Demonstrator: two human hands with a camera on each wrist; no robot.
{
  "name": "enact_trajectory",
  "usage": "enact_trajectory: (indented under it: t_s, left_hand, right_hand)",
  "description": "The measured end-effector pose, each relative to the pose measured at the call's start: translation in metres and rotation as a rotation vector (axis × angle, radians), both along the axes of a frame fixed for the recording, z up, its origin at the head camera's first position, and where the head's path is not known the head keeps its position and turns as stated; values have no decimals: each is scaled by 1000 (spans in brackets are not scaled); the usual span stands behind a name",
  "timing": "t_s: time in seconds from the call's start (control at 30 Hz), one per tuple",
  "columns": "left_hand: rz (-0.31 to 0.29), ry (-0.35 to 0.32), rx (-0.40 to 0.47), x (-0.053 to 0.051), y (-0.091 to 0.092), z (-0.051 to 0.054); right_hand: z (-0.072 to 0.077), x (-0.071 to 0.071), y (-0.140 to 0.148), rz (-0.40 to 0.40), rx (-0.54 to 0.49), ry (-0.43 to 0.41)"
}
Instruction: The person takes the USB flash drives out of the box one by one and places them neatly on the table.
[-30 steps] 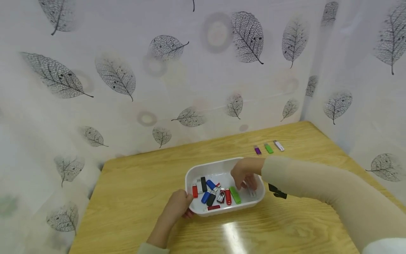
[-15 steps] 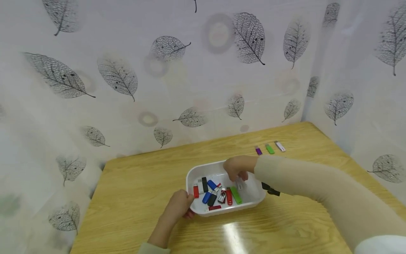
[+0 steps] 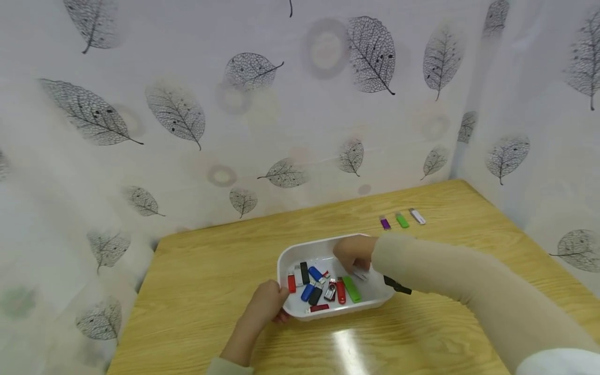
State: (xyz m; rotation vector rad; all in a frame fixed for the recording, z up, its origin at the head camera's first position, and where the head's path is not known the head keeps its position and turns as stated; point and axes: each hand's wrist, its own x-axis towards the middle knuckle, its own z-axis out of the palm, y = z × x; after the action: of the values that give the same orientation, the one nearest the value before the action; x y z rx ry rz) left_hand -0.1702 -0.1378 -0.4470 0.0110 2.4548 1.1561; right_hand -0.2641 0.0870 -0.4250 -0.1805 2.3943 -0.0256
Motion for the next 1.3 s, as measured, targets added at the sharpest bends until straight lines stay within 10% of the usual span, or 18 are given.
enact_trajectory:
  t_s: [0.37, 1.0, 1.3]
  left_hand:
    - [-12, 30, 5, 2, 1, 0]
    - [-13, 18, -4, 1, 1, 4]
    - [-15, 29, 14, 2, 0, 2]
  right_hand:
    - [-11, -6, -2, 58, 8, 32]
    - [72, -7, 14, 148, -127, 86]
    - [69, -20, 60, 132, -148, 157]
